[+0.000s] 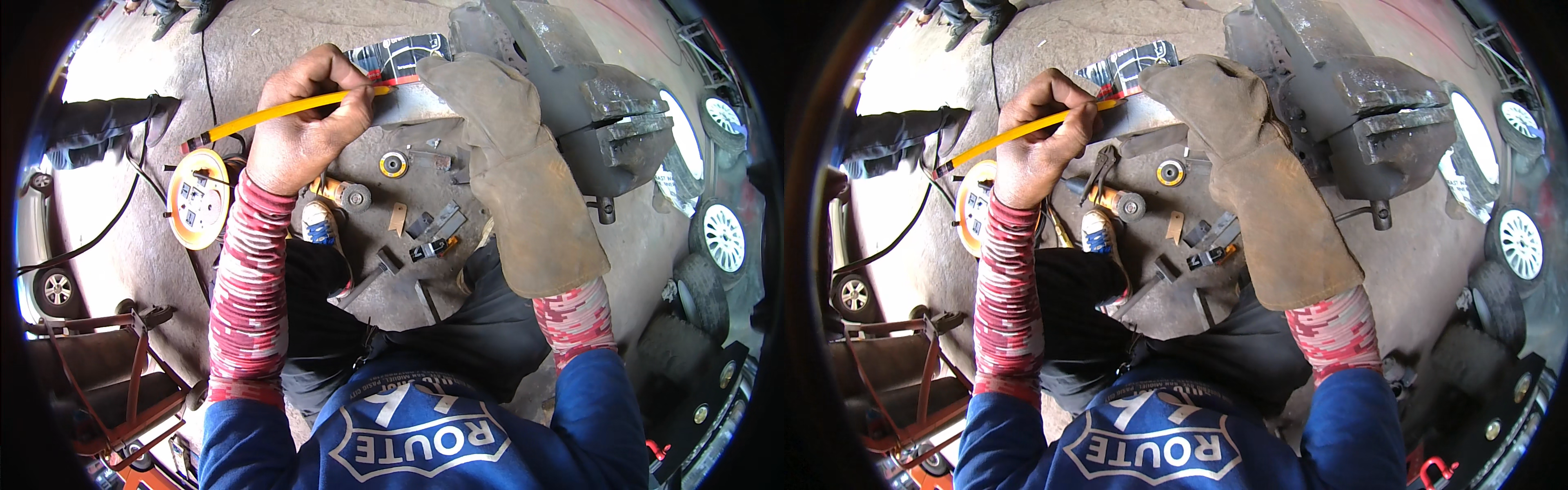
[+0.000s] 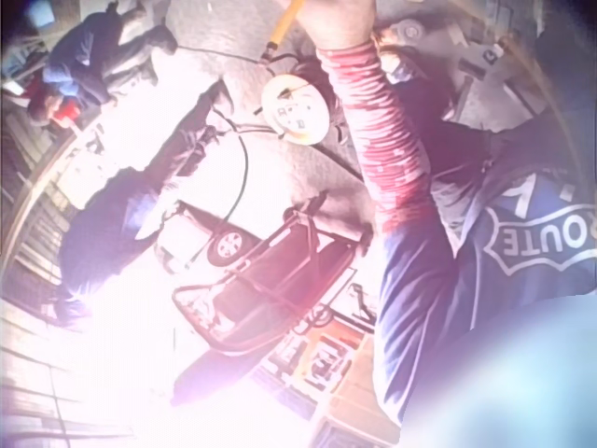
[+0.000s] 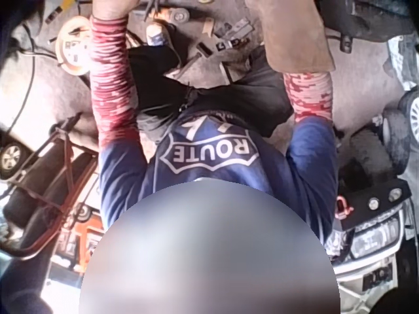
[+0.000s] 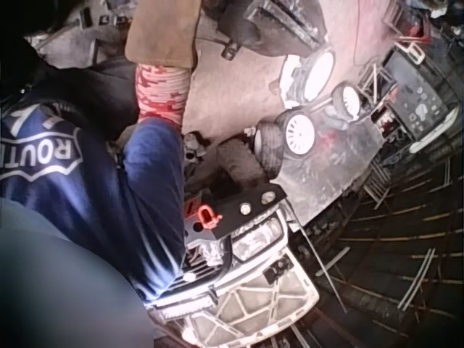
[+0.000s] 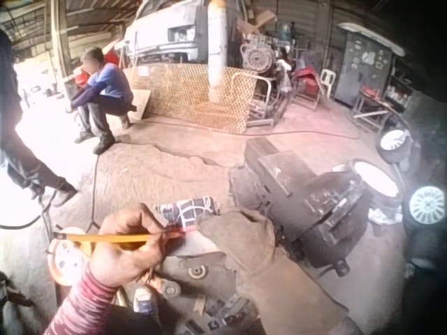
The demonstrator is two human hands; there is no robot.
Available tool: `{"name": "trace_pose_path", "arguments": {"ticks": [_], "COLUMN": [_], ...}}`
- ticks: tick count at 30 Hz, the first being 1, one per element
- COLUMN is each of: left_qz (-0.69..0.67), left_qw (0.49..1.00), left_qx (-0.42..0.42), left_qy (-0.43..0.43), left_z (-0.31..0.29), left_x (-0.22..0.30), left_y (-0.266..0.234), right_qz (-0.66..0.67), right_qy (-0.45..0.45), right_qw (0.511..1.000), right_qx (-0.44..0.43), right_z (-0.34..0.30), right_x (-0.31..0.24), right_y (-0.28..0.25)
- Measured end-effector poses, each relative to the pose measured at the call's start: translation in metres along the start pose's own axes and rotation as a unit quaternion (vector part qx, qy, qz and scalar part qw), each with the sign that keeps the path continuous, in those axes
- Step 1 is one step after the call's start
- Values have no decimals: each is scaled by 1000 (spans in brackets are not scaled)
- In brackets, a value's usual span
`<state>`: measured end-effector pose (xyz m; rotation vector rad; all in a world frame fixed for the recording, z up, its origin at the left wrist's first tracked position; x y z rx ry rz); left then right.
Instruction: The person is sitting on the floor in a workshop, using a hammer and chisel to work on a metal part clamped in a vise. They then use a pencil to mark a small metal piece.
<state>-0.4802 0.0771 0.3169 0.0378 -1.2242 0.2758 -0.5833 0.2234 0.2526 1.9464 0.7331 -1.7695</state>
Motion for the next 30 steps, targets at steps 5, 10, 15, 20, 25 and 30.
{"name": "trace_pose_path", "arguments": {"ticks": [5,10,15,20,25,30], "left_qz": [7,-5,-15,-42,-37,-56], "left_qw": [995,1000,997,998,995,997], "left_qx": [-67,-23,-67,-20,-95,-35], "left_qy": [71,9,21,-52,21,-49], "left_z": [2,-1,-1,-3,0,-1], "left_x": [10,1,4,-8,3,-9], "left_y": [8,1,8,0,9,0], "right_qz": [29,-54,101,-23,27,-374], "right_qy": [20,-97,-7,16,-106,-222], "right_qw": [999,994,994,998,994,899], "right_qx": [-17,-3,40,48,10,41], "right_z": [1,2,-9,-5,-4,7], "right_x": [10,-16,-6,-3,-16,-24], "right_y": [0,6,5,1,7,4]}}
Point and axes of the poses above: each hand's wrist, its own z-axis towards the middle knuckle, its own y-axis out of the palm, x = y × z, the point moved 9 cm from there along z, towards the middle knuckle, and after that the axes turned 10 degrees about -z, right-handed, at the moved point
